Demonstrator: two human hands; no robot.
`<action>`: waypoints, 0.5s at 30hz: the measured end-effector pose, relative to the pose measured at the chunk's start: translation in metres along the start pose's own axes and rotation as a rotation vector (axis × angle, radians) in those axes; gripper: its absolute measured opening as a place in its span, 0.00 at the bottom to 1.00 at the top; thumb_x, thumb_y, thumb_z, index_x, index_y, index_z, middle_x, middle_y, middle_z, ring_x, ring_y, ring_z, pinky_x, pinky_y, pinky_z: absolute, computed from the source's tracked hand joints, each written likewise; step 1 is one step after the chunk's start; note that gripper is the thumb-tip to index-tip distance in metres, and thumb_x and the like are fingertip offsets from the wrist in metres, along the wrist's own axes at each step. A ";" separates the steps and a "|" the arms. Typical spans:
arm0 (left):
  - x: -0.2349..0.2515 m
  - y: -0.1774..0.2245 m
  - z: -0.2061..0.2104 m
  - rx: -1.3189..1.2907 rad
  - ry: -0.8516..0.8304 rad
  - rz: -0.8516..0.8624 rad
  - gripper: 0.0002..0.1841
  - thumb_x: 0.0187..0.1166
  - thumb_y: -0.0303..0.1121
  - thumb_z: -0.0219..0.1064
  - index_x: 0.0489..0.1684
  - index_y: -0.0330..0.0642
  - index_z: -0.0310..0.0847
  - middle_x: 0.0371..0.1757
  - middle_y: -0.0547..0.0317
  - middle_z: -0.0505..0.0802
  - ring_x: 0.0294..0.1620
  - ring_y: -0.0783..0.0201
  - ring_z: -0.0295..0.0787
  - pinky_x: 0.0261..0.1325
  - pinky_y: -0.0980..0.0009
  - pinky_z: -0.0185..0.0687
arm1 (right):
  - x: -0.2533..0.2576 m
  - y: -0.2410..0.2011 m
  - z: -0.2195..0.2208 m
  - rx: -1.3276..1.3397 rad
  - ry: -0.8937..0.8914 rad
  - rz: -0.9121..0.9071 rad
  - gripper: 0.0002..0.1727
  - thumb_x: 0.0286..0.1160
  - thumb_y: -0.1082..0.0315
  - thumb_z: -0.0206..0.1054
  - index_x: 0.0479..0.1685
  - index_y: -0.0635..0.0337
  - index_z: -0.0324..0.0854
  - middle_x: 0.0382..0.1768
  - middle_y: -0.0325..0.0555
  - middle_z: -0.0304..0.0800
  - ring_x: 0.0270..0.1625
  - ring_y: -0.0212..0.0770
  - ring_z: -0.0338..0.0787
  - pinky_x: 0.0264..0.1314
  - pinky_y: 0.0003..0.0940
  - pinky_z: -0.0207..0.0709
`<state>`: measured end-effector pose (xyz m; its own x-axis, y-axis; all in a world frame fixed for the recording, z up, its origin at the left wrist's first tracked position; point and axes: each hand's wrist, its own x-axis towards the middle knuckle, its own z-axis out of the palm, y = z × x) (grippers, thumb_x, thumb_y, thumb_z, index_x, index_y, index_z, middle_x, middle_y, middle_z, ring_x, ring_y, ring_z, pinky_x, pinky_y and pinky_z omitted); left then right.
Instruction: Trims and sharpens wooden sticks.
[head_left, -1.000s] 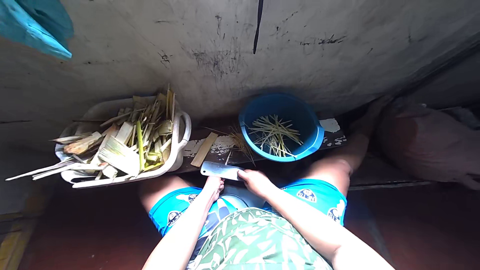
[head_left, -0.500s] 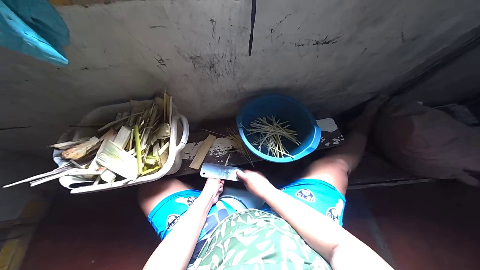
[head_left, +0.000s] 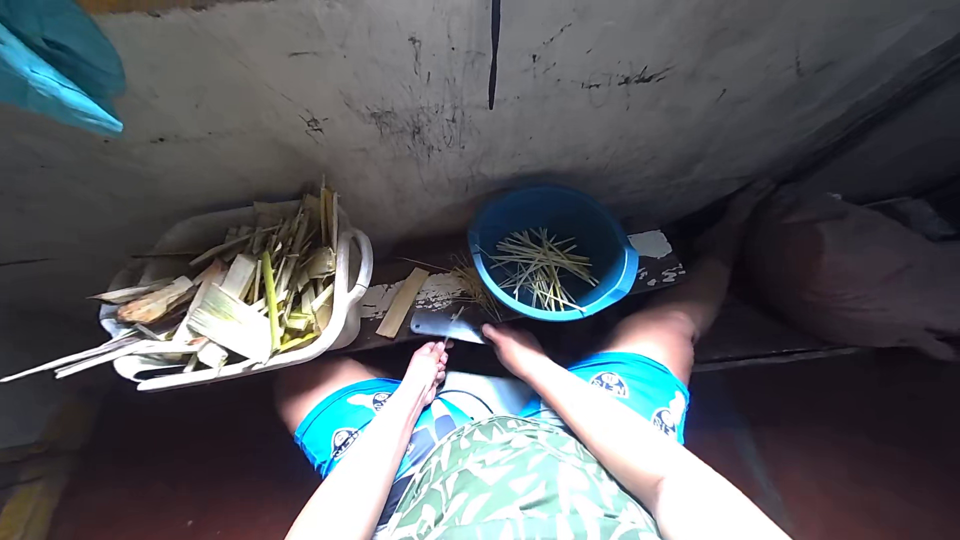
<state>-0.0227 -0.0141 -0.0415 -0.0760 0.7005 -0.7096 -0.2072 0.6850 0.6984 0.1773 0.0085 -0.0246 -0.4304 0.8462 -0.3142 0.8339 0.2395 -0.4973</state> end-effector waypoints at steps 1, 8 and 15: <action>0.000 -0.001 0.001 0.002 0.000 0.006 0.10 0.95 0.32 0.49 0.54 0.37 0.75 0.23 0.67 0.74 0.12 0.79 0.59 0.14 0.84 0.55 | 0.001 0.002 0.003 -0.014 0.012 -0.006 0.21 0.87 0.70 0.51 0.74 0.49 0.77 0.59 0.61 0.89 0.62 0.63 0.89 0.61 0.64 0.80; 0.001 -0.003 0.000 0.001 -0.009 0.011 0.11 0.95 0.32 0.49 0.55 0.36 0.77 0.23 0.67 0.74 0.12 0.78 0.60 0.14 0.84 0.56 | 0.001 0.001 0.006 -0.022 0.009 -0.015 0.20 0.87 0.70 0.51 0.73 0.50 0.77 0.58 0.61 0.89 0.61 0.64 0.89 0.59 0.65 0.80; -0.001 -0.004 0.000 0.008 0.006 -0.006 0.09 0.94 0.30 0.50 0.53 0.37 0.75 0.22 0.67 0.75 0.12 0.78 0.61 0.14 0.84 0.56 | -0.001 -0.003 0.007 -0.008 -0.001 -0.026 0.19 0.87 0.70 0.51 0.71 0.52 0.77 0.56 0.63 0.88 0.58 0.65 0.90 0.57 0.65 0.81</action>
<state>-0.0218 -0.0178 -0.0438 -0.0807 0.6955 -0.7140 -0.2002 0.6904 0.6952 0.1726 0.0034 -0.0281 -0.4518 0.8395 -0.3019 0.8252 0.2647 -0.4989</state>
